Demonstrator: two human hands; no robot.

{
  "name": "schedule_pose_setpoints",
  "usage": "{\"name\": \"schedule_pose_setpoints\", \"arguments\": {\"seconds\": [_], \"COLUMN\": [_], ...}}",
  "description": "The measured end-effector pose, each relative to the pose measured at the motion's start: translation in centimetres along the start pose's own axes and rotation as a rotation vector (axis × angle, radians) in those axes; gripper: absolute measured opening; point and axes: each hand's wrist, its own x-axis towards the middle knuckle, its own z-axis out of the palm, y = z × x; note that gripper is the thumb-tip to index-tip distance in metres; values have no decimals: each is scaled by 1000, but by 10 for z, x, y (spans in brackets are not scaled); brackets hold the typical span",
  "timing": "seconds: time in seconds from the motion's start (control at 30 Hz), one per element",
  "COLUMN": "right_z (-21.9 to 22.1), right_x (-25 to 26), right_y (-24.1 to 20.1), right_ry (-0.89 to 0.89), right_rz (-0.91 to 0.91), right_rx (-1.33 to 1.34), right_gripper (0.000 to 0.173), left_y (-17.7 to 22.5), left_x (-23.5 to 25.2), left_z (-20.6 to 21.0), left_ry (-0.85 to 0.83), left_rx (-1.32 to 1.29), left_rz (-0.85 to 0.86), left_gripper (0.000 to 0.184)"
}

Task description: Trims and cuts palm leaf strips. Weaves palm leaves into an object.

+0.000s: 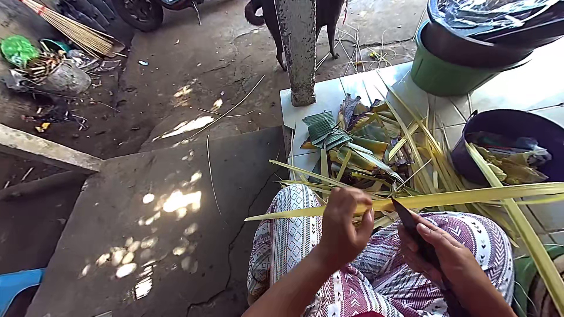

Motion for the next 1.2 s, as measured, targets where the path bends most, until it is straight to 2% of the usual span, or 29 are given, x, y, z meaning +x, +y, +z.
{"name": "schedule_pose_setpoints", "arguments": {"seconds": [0.03, 0.07, 0.13, 0.17, 0.2, 0.23, 0.3, 0.33, 0.4, 0.47, 0.57, 0.63, 0.7, 0.8, 0.87, 0.93, 1.03, 1.2], "right_z": [-2, -5, -11, -14, -16, -19, -28, -33, -40, -44, -41, -32, -13, 15, 27, 36, 42, 44], "right_x": [1, 1, 3, 4, 4, 4, 4, 4, 4, 7, 13, 12, 5, 2, 8, 19, 35, 46], "right_y": [-1, -2, -2, -2, -2, -1, 2, 3, 5, 10, 16, 16, 8, -8, -15, -19, -19, -14], "right_ry": [9, 10, -9, -16, -24, -36, -93, -112, -135, -170, -253, -266, -151, -21, 8, 19, 38, 50], "right_rz": [11, 25, 62, 78, 90, 97, 92, 90, 85, 95, 153, 177, 143, -85, -245, -320, -297, -223], "right_rx": [31, 61, 138, 186, 234, 295, 407, 459, 537, 605, 597, 469, 214, -152, -327, -458, -576, -412], "right_gripper": [43, 44, 43, 40, 38, 39, 46, 45, 43, 43, 49, 53, 49, 48, 55, 60, 63, 60], "left_y": [6, 12, 10, 3, -6, -14, -28, -32, -37, -39, -38, -28, -14, -2, 5, 10, 14, 14], "left_x": [-13, -27, -43, -45, -45, -42, -32, -27, -14, -1, 25, 44, 61, 70, 67, 62, 55, 43], "left_z": [4, 7, 9, 10, 8, 4, -8, -16, -30, -39, -45, -48, -50, -46, -37, -28, -18, -5], "left_ry": [-18, -105, -263, -224, -111, 47, 316, 378, 373, 287, 247, 359, 437, 334, 220, 141, 87, 2], "left_rx": [-101, -251, -613, -774, -903, -1003, -1111, -1151, -1170, -1115, -1009, -928, -768, -601, -535, -504, -479, -423], "left_rz": [-38, -162, -578, -750, -857, -891, -821, -747, -586, -407, -213, -247, -401, -551, -611, -654, -677, -608], "left_gripper": [12, 14, 37, 54, 63, 64, 55, 51, 48, 43, 26, 22, 19, 8, 7, 10, 13, 17]}}
